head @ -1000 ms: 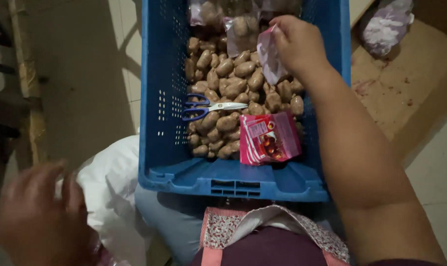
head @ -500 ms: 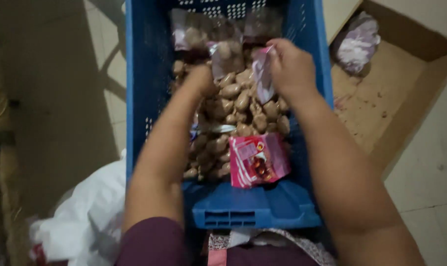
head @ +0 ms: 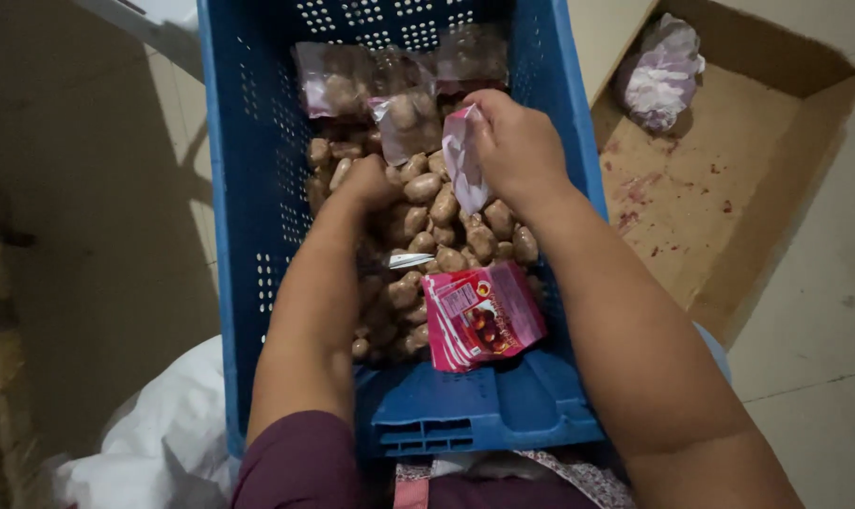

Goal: The person places ginger roots into small plastic bags, seals the bags by hand, and organizes the bags and remaining ginger within a blue plastic crate.

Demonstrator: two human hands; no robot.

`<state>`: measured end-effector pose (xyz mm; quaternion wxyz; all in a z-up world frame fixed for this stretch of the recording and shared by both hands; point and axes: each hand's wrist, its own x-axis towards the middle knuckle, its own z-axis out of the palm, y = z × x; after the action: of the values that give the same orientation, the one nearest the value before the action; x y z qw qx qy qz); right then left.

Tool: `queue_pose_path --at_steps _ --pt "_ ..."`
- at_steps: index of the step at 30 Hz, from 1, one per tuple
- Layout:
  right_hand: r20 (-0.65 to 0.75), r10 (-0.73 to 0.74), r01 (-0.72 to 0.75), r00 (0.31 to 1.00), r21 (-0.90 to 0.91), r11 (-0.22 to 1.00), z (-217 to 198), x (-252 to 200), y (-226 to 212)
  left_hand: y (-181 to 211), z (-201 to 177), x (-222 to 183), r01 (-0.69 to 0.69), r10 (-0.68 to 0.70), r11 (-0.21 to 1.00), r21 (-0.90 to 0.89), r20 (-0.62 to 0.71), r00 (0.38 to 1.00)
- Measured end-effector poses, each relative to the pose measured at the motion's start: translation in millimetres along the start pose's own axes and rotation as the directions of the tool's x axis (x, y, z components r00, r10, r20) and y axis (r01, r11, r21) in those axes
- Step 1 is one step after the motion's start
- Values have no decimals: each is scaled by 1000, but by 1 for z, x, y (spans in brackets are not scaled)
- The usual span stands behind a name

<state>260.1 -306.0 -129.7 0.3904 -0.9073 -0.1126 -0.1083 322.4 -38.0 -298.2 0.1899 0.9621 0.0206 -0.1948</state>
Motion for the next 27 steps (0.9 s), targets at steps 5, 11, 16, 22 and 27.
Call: queue_pose_path --at_steps 5,11,16,22,27 --pt "7 50 -50 999 6 999 4 5 5 1 -26 -25 105 -43 932 -348 182 982" --pt "-38 38 -38 999 -1 999 4 7 6 17 -51 -62 341 100 397 -852 409 907" --pt "-120 29 -24 992 45 999 4 9 9 23 -56 -84 291 271 229 -929 348 897" --pt "-260 18 6 965 93 996 1 10 9 26 -84 -114 217 300 -75 -973 186 936" --pt "-315 -54 80 948 70 994 4 7 9 73 -179 -199 -156 657 -131 -979 -204 726"
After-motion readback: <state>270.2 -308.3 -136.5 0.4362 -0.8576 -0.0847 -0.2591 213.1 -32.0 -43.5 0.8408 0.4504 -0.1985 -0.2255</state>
